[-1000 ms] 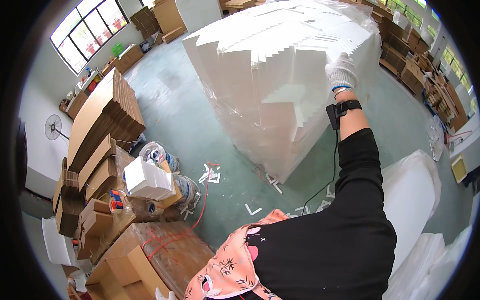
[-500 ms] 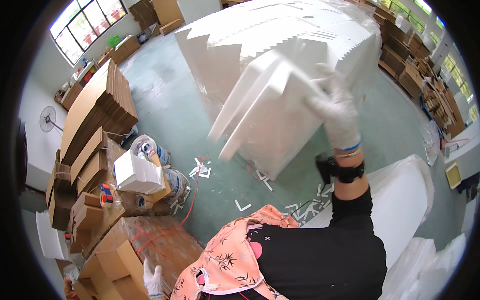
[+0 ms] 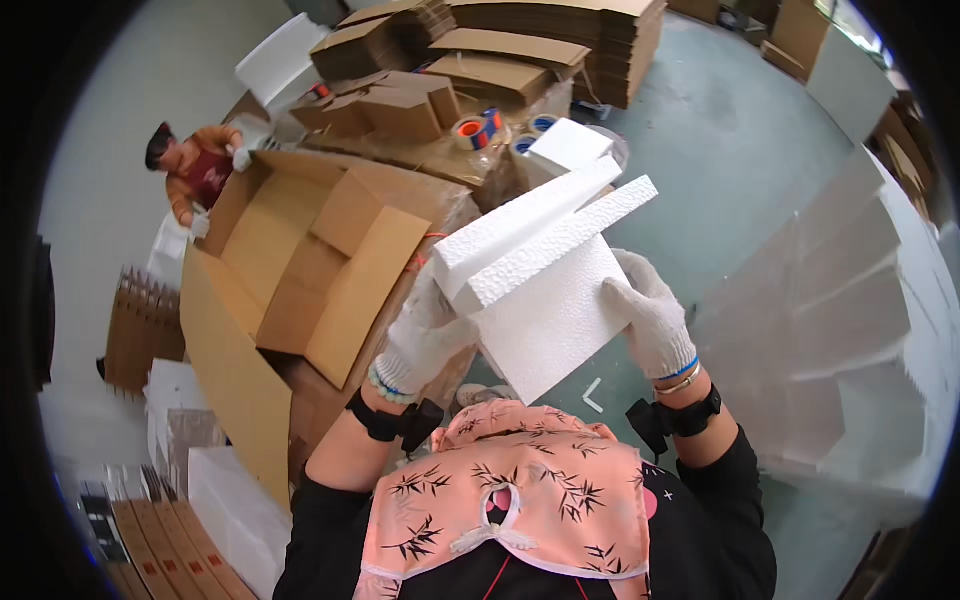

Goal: The person places white foam corner protectors and a large foam sheet into a cardboard box. They then close the box flaps and secure the package using a handheld tape dispenser. The process is repeated for multiple boxes in a warehouse setting.

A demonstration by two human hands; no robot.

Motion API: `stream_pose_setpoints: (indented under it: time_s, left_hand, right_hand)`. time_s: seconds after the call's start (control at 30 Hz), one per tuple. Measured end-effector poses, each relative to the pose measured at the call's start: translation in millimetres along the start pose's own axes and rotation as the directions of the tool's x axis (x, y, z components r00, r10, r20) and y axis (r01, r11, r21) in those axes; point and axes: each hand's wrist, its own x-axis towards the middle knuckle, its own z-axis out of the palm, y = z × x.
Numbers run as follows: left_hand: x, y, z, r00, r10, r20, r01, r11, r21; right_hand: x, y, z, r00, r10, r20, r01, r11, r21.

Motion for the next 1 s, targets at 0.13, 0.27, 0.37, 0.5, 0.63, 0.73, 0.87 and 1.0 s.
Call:
stream_pose_setpoints:
  time_s: [0.13,0.27,0.37,0.5,0.63,0.73,0.87,1.0]
  left_hand:
    - [-31.1,-12.1,-70.8,0.982,0.051,-0.185,-0.028,0.992,0.123]
    - [-42.1,-32.2,-144.5,0.916,0.248,-0.316,-0.149,0.941,0.305]
    - [-55.5,-23.8,-198.7,0.923,0.26,-0.284,-0.12,0.895,0.43]
    - [-65.6,-12.4,-268.4,0.895,0.396,-0.205,-0.17,0.728,0.665]
    - [-72.8,13.9,-320.4,0.783,0.612,-0.114,-0.31,0.542,0.781]
    - [-84.2,22.7,-340.1,0.816,0.572,-0.08,-0.296,0.533,0.793]
    - [-105.4,40.1,-349.6,0.701,0.698,-0.143,-0.109,0.303,0.947]
    - [-131.3,44.2,-366.0,0.655,0.71,-0.258,0.177,0.188,0.966]
  right_hand:
    - [48.3,20.0,60.6,0.984,0.079,0.159,-0.015,0.93,-0.367]
    - [106.7,30.0,115.3,0.943,0.123,0.308,0.084,0.81,-0.581]
    - [151.5,31.8,155.5,0.89,0.237,0.39,-0.099,0.934,-0.343]
    - [195.3,40.1,222.6,0.744,0.114,0.658,0.392,0.723,-0.569]
    - [220.5,53.9,284.4,0.701,0.296,0.649,-0.018,0.917,-0.398]
    - [233.4,55.4,325.7,0.625,0.335,0.705,0.044,0.886,-0.461]
    - [257.7,28.9,381.2,0.481,0.317,0.817,0.373,0.769,-0.518]
    - [249.0,34.1,476.1,0.441,0.241,0.865,0.042,0.957,-0.288]
